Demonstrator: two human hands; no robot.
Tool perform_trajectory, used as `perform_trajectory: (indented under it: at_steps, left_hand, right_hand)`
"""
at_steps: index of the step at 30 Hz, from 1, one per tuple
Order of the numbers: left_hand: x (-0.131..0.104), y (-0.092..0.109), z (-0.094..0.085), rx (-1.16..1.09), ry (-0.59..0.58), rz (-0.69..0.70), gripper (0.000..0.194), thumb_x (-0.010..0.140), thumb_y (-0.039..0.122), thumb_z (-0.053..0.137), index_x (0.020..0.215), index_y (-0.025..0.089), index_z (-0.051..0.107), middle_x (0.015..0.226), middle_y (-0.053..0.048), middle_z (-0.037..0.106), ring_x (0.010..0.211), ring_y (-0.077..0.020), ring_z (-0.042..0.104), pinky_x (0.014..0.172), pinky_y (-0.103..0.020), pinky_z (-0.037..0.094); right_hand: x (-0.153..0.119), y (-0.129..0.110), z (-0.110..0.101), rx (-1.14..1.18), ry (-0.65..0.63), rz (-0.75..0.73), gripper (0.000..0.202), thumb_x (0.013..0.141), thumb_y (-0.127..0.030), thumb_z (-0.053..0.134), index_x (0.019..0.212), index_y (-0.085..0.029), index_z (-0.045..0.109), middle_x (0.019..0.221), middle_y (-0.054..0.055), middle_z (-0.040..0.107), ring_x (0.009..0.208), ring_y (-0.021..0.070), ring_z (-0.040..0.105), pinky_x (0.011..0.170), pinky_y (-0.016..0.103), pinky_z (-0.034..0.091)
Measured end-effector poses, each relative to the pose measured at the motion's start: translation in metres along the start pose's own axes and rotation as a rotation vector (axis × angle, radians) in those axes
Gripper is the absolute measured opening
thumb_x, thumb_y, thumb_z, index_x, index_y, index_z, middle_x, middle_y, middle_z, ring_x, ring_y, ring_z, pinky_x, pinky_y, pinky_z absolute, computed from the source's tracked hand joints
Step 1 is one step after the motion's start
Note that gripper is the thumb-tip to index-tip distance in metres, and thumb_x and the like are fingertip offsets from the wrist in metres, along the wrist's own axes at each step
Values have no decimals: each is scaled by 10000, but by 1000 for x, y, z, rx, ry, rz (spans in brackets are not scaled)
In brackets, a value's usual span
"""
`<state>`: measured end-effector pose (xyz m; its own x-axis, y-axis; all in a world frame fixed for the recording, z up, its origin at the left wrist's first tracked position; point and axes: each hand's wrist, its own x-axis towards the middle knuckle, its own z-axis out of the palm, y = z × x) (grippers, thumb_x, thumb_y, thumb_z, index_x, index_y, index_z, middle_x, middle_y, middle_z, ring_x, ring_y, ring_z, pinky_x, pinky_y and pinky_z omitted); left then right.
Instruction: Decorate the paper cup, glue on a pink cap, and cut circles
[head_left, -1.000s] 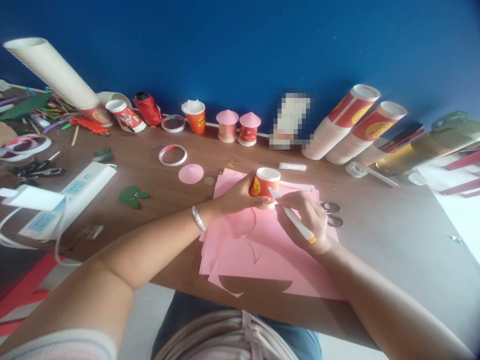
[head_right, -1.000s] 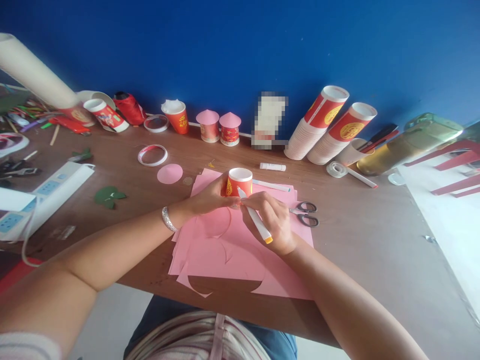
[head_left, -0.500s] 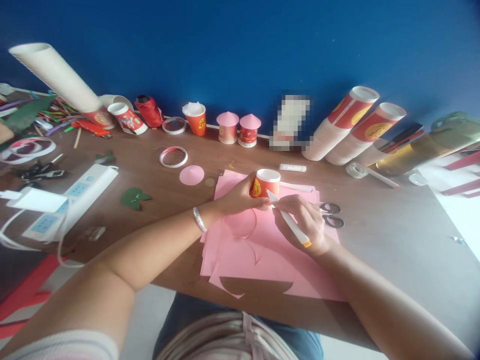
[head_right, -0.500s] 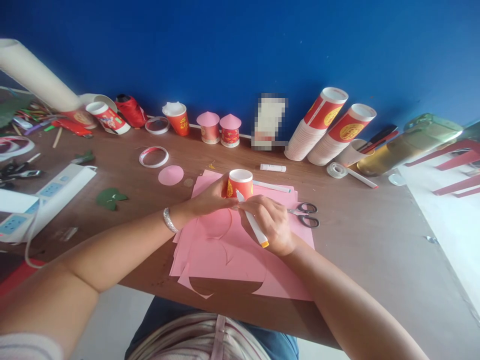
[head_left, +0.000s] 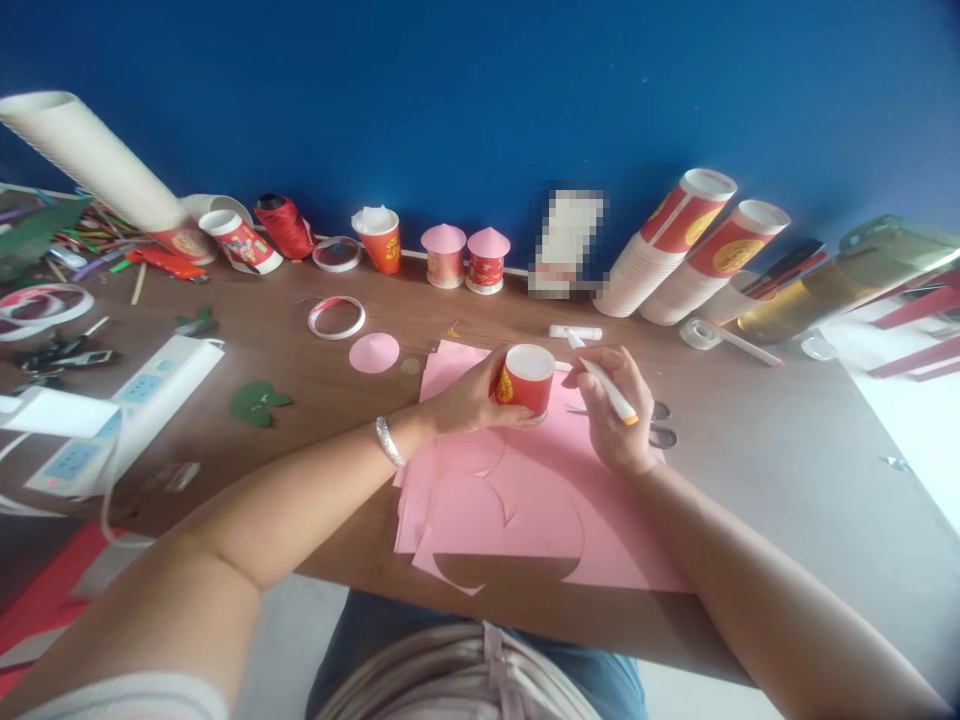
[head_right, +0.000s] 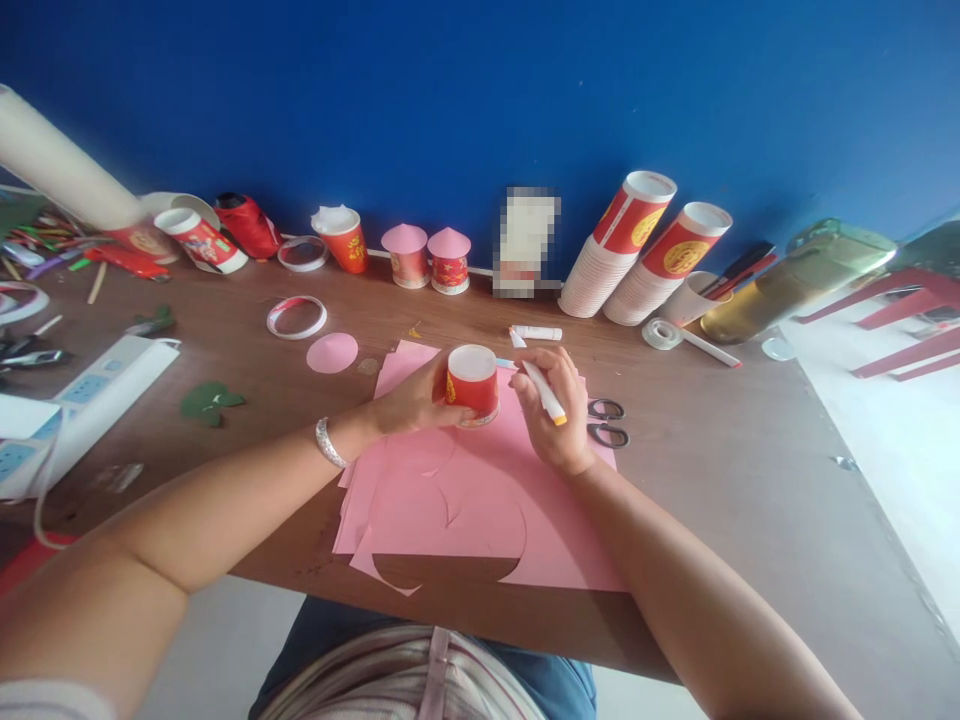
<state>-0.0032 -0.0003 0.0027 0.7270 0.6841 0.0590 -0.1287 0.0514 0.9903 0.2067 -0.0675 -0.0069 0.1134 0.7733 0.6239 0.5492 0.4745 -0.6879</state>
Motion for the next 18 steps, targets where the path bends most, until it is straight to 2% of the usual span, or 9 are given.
perform_trajectory:
  at_steps: [3, 7, 9, 13, 18]
  left_hand:
    - [0, -2, -2, -42, -33, 8, 564, 761, 332, 872, 1215, 183, 572, 1143, -108, 678, 1028, -248, 666, 875, -401, 555]
    - [0, -4, -4, -41, -41, 0, 576, 780, 322, 852, 1254, 186, 553, 1164, -115, 675, 1056, -263, 673, 881, -411, 567]
    - [-1, -5, -4, 13, -36, 13, 608, 765, 301, 860, 1270, 190, 540, 1201, -122, 668, 1088, -276, 671, 893, -421, 573]
    - [-2, -5, -1, 179, -43, 101, 675, 756, 273, 871, 1333, 205, 528, 1361, -149, 633, 1267, -319, 615, 1021, -461, 544]
    - [-2, -4, 1, 298, -49, 143, 675, 781, 298, 852, 1362, 209, 521, 1385, -152, 644, 1290, -331, 619, 1082, -503, 516]
  right_hand:
    - [2, 3, 0, 126, -29, 123, 307, 1039, -502, 541, 1157, -253, 675, 825, 8, 682, 730, 179, 678, 725, 347, 529]
    - [2, 0, 3, 212, -45, 191, 303, 1043, -503, 533, 1112, -243, 674, 785, -4, 665, 677, 164, 655, 672, 321, 514]
    - [3, -1, 3, 191, -56, 156, 269, 1050, -469, 532, 1087, -245, 676, 790, 1, 655, 693, 169, 646, 681, 326, 508]
    - [4, 0, 3, 83, -77, 22, 225, 1063, -409, 518, 1102, -259, 682, 858, 22, 678, 777, 193, 646, 791, 377, 514]
    - [4, 5, 3, 1, -119, -35, 306, 1059, -479, 508, 1178, -256, 679, 915, 55, 691, 919, 246, 656, 850, 424, 538]
